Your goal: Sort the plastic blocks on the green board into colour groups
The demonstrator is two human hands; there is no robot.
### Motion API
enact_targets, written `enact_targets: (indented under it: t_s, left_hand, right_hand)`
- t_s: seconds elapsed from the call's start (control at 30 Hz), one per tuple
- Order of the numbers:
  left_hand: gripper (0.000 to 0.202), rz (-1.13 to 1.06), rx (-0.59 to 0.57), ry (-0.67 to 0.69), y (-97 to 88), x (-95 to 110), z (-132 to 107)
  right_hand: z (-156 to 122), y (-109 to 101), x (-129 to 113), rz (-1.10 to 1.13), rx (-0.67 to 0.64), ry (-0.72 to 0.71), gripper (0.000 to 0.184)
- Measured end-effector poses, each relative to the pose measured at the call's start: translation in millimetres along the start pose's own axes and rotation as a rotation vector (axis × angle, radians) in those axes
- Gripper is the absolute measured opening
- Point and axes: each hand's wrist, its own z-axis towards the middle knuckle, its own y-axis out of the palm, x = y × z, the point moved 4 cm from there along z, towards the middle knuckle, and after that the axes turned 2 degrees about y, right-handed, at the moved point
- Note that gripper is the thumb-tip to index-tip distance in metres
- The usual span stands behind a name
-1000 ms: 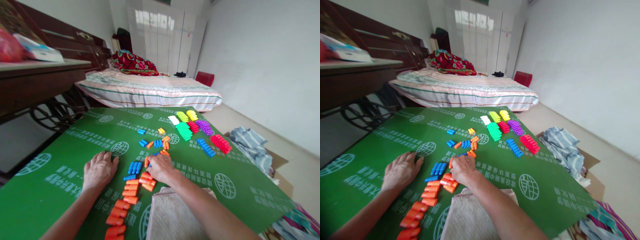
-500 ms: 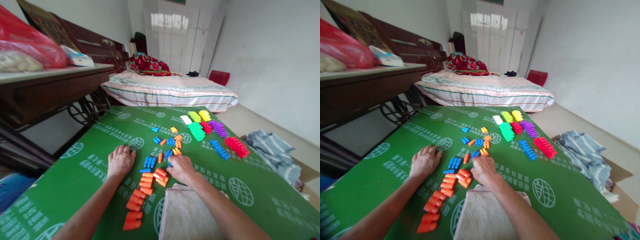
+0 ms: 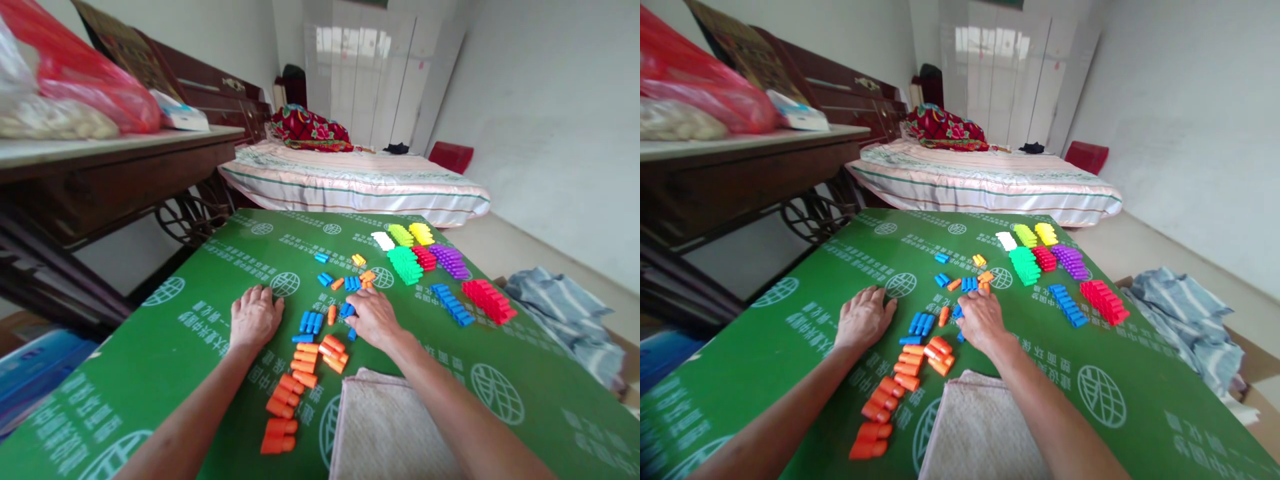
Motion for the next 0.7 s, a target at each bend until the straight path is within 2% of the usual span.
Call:
enact_targets:
  t_s: [0.2, 0.3, 0.4, 0.5, 0.7]
  left_hand:
    - [0.057, -0.004, -0.018, 0.007, -4.0, -1, 2]
    - [0.060, -0.007, -0.025, 0.018, -4.4, -3, 5]
    - [0.063, -0.011, -0.027, 0.022, -3.4, -4, 8]
    - [0.066, -0.011, -0.034, 0.018, -2.4, -5, 10]
    - [0.071, -0.004, -0.046, 0.005, -0.3, -5, 11]
  right_hand:
    - [10, 12, -6, 0.002, -0.003, -0.072, 0.014]
    - [8, 8, -4, 0.051, 0.064, -0.102, 0.015]
    - [-2, -1, 12, 0.149, 0.181, -0.083, 0.015]
    - [-17, -10, 51, 0.252, 0.302, 0.045, 0.015]
    - [-45, -17, 167, 0.239, 0.459, 0.460, 0.032]
